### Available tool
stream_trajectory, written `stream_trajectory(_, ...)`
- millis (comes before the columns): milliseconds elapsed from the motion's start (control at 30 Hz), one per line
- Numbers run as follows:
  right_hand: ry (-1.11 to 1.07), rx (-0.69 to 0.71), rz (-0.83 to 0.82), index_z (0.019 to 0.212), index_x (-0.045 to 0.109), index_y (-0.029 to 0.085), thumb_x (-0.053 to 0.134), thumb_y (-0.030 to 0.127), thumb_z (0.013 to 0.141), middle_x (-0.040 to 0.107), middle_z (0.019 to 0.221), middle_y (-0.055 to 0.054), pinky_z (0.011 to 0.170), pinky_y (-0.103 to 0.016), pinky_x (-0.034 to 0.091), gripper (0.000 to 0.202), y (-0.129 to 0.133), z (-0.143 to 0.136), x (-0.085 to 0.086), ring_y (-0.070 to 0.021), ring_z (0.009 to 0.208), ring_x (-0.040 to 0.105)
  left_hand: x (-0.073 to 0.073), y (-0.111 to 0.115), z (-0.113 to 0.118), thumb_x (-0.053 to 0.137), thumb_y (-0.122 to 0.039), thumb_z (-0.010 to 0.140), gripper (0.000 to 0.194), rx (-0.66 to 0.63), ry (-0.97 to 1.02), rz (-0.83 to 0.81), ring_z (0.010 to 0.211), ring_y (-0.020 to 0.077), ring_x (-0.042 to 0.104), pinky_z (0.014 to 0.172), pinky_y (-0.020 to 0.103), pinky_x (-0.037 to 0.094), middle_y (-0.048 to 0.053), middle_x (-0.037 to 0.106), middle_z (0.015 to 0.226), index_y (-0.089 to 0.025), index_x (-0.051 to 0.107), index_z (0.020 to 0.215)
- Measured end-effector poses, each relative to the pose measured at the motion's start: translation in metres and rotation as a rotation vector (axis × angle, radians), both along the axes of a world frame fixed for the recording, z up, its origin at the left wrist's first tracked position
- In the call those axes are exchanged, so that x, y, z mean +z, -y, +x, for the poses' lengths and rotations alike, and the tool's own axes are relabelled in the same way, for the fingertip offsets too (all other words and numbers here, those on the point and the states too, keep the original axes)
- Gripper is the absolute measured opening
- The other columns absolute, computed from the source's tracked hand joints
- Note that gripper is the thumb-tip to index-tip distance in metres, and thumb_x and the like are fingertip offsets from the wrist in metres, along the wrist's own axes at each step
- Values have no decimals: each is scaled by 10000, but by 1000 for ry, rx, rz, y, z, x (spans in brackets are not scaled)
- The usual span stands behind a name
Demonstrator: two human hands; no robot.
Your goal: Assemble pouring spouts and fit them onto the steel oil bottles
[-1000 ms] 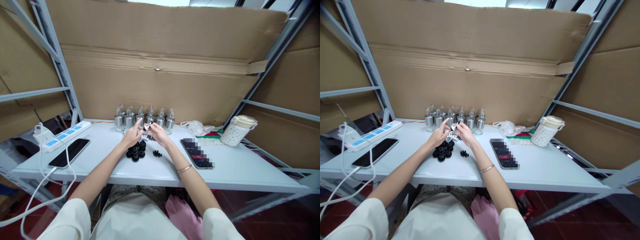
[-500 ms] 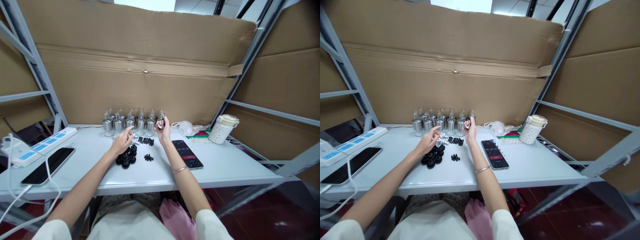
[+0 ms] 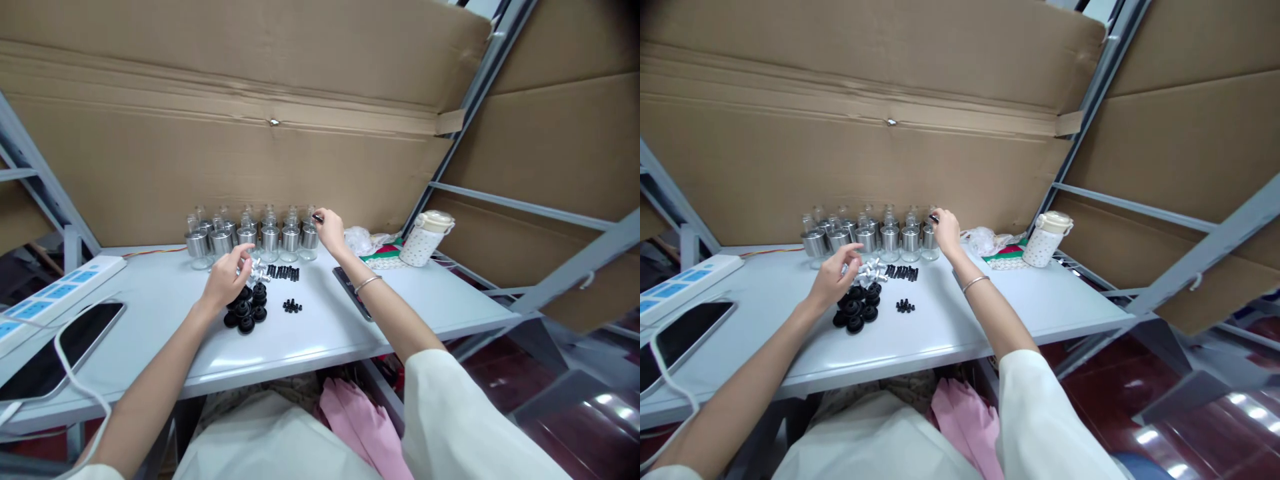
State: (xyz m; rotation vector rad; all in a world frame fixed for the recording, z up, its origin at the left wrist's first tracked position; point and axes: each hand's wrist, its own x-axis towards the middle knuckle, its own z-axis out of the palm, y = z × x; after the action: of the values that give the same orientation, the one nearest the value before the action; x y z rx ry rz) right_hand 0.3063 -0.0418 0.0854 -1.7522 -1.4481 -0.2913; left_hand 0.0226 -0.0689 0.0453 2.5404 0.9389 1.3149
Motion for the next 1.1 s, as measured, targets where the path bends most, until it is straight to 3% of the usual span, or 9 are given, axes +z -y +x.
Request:
stream_trajectory(233, 233, -80, -295, 1046, 642, 196, 537, 270, 851, 688, 1022, -113, 737, -297, 428, 234, -6, 5, 11, -233, 921, 621, -6, -3, 1, 368, -282, 886, 309, 17, 2, 56, 697, 135, 571, 739, 264, 443, 14, 632, 807, -165, 520, 1128)
stream_trajectory(433, 305, -42, -169, 1003, 662, 211, 537, 318, 844, 708, 983, -99, 697, -302, 423, 228, 32, -1, 31, -239, 890, 637, -5, -4, 2, 381, -279, 888, 277, 25, 149, 48, 744, 140, 579, 773, 288, 457, 21, 620, 824, -157, 521, 1094)
stream_trajectory(533, 300, 34, -43, 946, 673, 195, 572, 296, 813, 713, 934, -94, 691, -296, 418, 195, 64, -11, 51, -232, 865, 635, 3, 16, 9, 408, -269, 879, 251, -5, 298, 66, 835, 146, 577, 821, 306, 463, 30, 603, 881, -167, 509, 1086)
stream_trajectory(667, 212, 175, 51, 851, 672, 184, 618, 306, 770, 705, 802, -61, 641, -276, 400, 156, 110, -32, 69, -198, 727, 617, 0, 69, 24, 480, -255, 848, 321, -40, 512, -48, 950, 153, 566, 829, 304, 479, 60, 566, 1028, -190, 440, 1160)
stream_trajectory(767, 186, 322, 45, 794, 654, 178, 631, 295, 764, 682, 738, -45, 618, -264, 385, 122, 143, -51, 62, -173, 661, 590, -18, 106, 33, 588, -293, 801, 512, -88, 525, -228, 1096, 196, 536, 907, 354, 468, 102, 509, 1200, -218, 358, 1252)
stream_trajectory(867, 184, 490, 1, 773, 629, 179, 623, 247, 778, 674, 738, -37, 636, -261, 388, 69, 166, -69, 42, -162, 667, 580, -37, 126, 37, 677, -337, 744, 742, -193, 436, -382, 1243, 253, 457, 1033, 436, 384, 135, 418, 1361, -243, 255, 1347)
stream_trajectory(967, 178, 582, -50, 793, 615, 179, 621, 226, 794, 667, 750, -35, 662, -272, 388, 47, 177, -85, 23, -162, 684, 577, -49, 130, 37, 691, -371, 737, 859, -241, 357, -522, 1335, 281, 359, 1103, 453, 303, 141, 329, 1450, -247, 166, 1406)
stream_trajectory(1100, 124, 632, -28, 809, 615, 178, 619, 234, 806, 652, 754, -36, 685, -286, 393, 55, 180, -98, 12, -161, 696, 567, -55, 126, 36, 631, -376, 790, 812, -225, 314, -585, 1397, 275, 244, 1145, 428, 230, 124, 238, 1504, -235, 138, 1420)
